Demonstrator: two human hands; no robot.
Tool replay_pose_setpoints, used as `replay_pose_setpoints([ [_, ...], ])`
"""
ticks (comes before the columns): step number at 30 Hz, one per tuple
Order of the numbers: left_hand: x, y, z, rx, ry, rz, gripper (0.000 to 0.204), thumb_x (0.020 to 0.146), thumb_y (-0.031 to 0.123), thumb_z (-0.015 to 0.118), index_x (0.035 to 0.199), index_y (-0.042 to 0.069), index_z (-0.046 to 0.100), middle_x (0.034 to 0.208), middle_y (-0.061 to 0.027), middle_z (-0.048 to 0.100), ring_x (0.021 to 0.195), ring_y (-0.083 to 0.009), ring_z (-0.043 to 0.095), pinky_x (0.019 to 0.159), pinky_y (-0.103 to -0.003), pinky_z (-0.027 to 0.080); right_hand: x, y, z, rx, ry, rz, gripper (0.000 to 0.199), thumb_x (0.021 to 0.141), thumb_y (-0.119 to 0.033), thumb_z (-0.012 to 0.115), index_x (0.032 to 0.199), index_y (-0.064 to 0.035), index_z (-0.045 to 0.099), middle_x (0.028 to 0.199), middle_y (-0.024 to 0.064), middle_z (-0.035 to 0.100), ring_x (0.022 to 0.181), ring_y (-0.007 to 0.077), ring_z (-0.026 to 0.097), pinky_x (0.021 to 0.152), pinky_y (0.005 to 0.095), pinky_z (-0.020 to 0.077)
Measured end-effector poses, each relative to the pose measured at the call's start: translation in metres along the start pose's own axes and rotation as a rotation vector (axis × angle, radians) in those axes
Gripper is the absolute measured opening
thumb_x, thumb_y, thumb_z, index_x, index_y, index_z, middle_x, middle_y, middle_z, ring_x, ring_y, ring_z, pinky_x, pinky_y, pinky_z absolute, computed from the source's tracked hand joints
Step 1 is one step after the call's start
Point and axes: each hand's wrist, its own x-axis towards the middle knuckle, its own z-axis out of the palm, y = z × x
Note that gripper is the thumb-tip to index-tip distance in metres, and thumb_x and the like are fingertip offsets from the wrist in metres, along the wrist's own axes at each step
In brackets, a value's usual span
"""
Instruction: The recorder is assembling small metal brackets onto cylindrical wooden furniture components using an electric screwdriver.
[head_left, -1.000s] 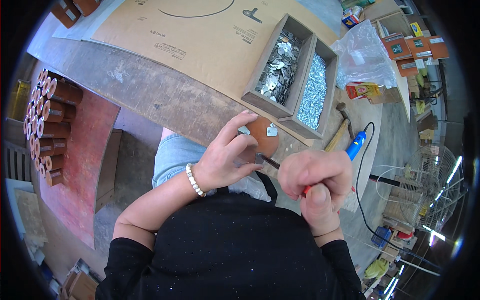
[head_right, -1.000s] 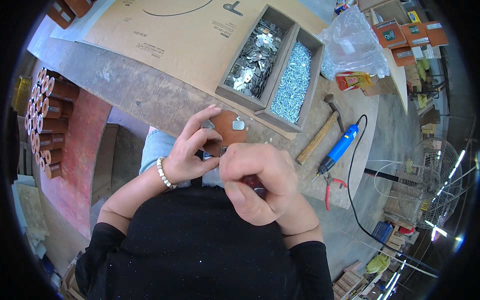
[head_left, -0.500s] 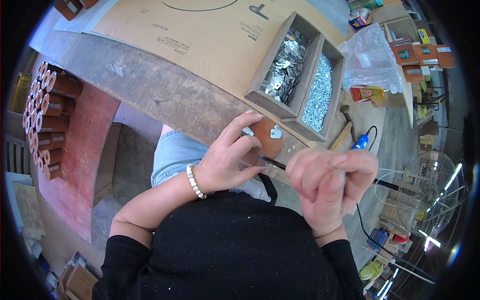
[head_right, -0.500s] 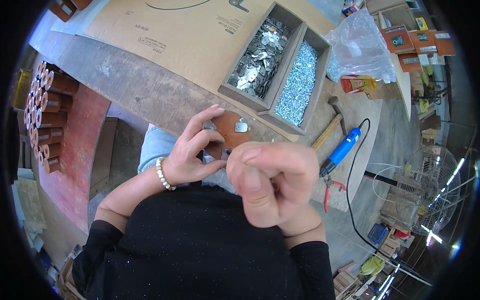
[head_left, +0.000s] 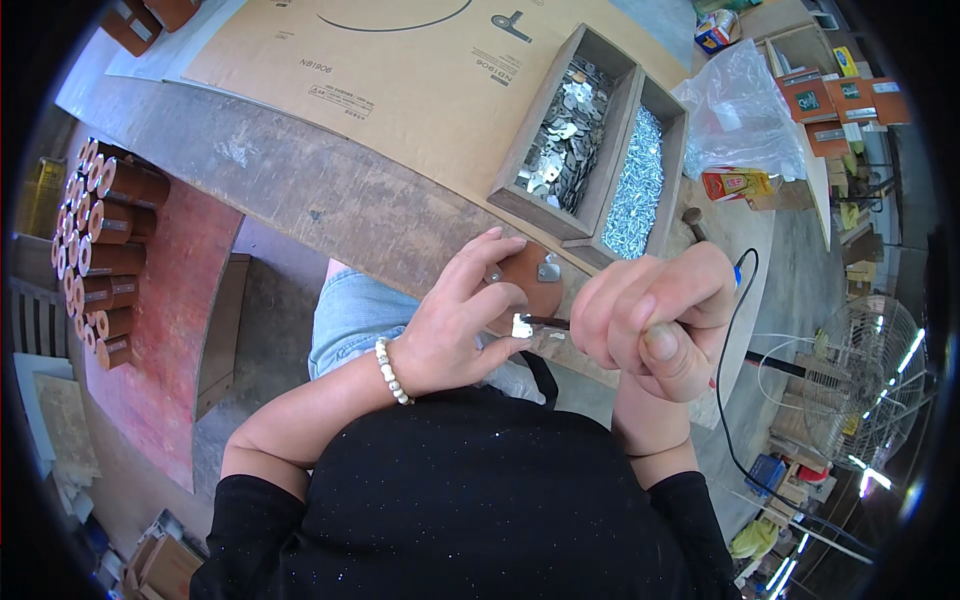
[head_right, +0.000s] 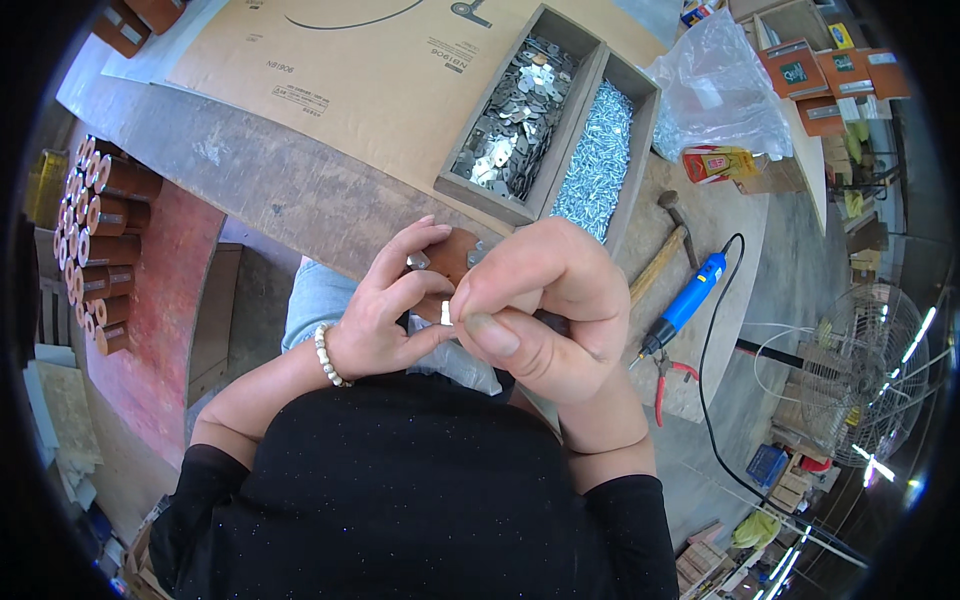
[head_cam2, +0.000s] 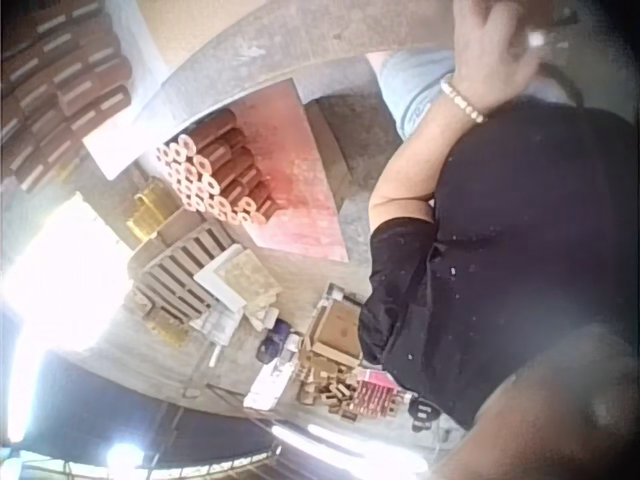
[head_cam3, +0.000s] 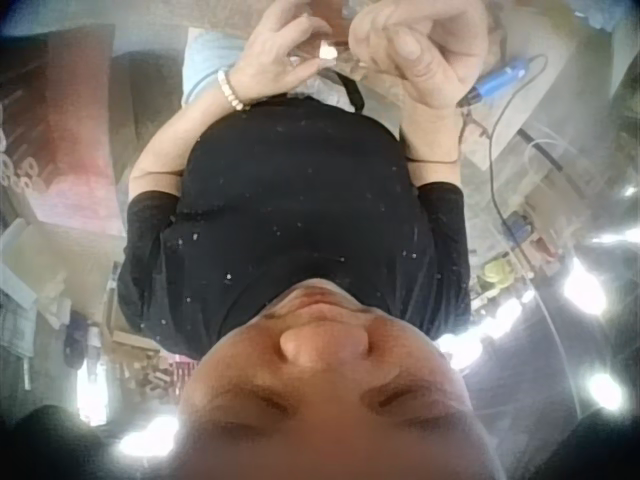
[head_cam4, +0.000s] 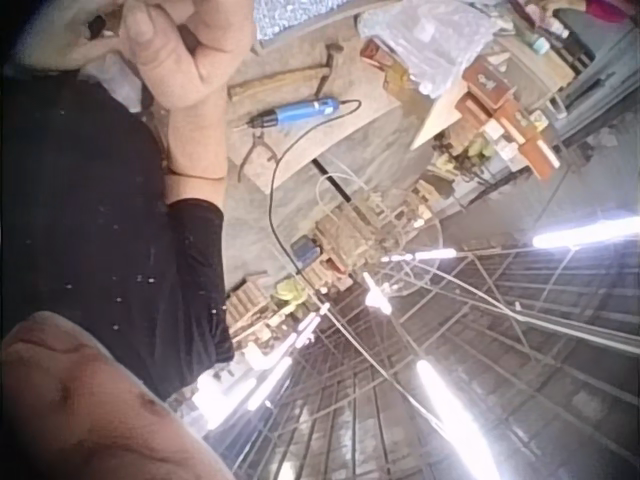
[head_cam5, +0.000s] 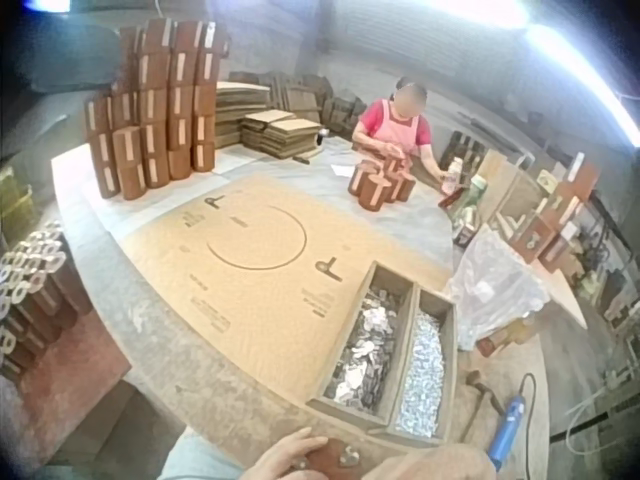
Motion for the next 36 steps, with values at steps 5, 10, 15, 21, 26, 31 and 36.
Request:
replay_pose_setpoints([
  [5, -0.001, 0.002, 0.009, 0.03, 0.072, -0.012, 0.036, 0.06, 0.012, 0.078, 0.088, 0.004, 0.055, 0.127, -0.0214, 0.041, 0.122, -0.0429, 0.037, 0.097, -0.047, 0.036, -0.003, 0.004, 0.002, 0.01, 0.018, -0.049, 0.015, 0.08, -0.007, 0.063, 0.091, 0.0007, 0.057, 0.081, 0.0087, 0.06, 0.064, 0.0113, 0.056, 0.058, 0.0227, 0.0437],
  [10, -0.002, 0.003, 0.017, 0.023, 0.157, -0.019, 0.038, 0.056, 0.011, 0.079, 0.086, 0.004, 0.055, 0.125, -0.0207, 0.043, 0.121, -0.0448, 0.036, 0.097, -0.047, 0.036, -0.004, 0.003, 0.003, -0.066, 0.006, -0.079, 0.014, 0.081, -0.006, 0.062, 0.091, 0.0007, 0.054, 0.081, 0.0088, 0.059, 0.063, 0.0111, 0.055, 0.057, 0.0232, 0.0435],
  [15, -0.005, 0.003, 0.01, 0.042, 0.086, 0.013, 0.033, 0.064, 0.011, 0.076, 0.089, 0.004, 0.056, 0.127, -0.0236, 0.042, 0.124, -0.0433, 0.035, 0.097, -0.047, 0.036, -0.007, 0.007, -0.001, 0.019, -0.015, -0.116, 0.014, 0.084, -0.003, 0.057, 0.095, 0.0031, 0.05, 0.072, 0.0075, 0.056, 0.055, 0.0092, 0.05, 0.05, 0.0225, 0.0407],
  [21, -0.008, 0.001, 0.006, 0.057, 0.041, 0.055, 0.04, 0.063, 0.016, 0.077, 0.096, 0.004, 0.057, 0.13, -0.0236, 0.037, 0.123, -0.0429, 0.036, 0.098, -0.048, 0.034, -0.007, 0.008, -0.002, 0.128, -0.061, -0.256, 0.012, 0.089, -0.002, 0.049, 0.097, 0.0059, 0.046, 0.057, 0.0016, 0.044, 0.044, 0.0057, 0.039, 0.042, 0.0221, 0.0341],
  [26, -0.006, 0.001, 0.008, 0.017, 0.084, -0.023, 0.069, 0.059, 0.013, 0.079, 0.117, 0.003, 0.044, 0.134, -0.0251, 0.028, 0.123, -0.0431, 0.033, 0.099, -0.046, 0.035, -0.016, -0.003, -0.009, -0.049, 0.113, -0.378, 0.011, 0.09, -0.007, 0.048, 0.096, 0.0026, 0.048, 0.057, 0.0011, 0.044, 0.041, 0.007, 0.036, 0.039, 0.0225, 0.0322],
  [31, -0.011, -0.003, 0.005, 0.06, 0.038, -0.136, 0.099, 0.053, 0.016, 0.084, 0.132, 0.004, 0.027, 0.136, -0.0244, 0.023, 0.124, -0.0424, 0.032, 0.1, -0.045, 0.035, -0.043, -0.04, -0.068, 0.043, 0.538, -0.452, 0.012, 0.085, -0.006, 0.05, 0.097, -0.0017, 0.05, 0.065, 0.0024, 0.047, 0.056, 0.0118, 0.045, 0.06, 0.0297, 0.0435],
  [36, 0.005, 0.011, -0.006, 0.237, -0.035, 0.012, 0.088, 0.052, 0.027, 0.084, 0.128, 0.009, 0.041, 0.137, -0.0243, 0.026, 0.124, -0.0416, 0.032, 0.098, -0.05, 0.033, -0.067, -0.025, -0.084, -0.02, 0.882, -0.379, 0.015, 0.083, 0.0, 0.051, 0.097, -0.0038, 0.052, 0.077, 0.0046, 0.051, 0.069, 0.0144, 0.048, 0.072, 0.036, 0.0435],
])
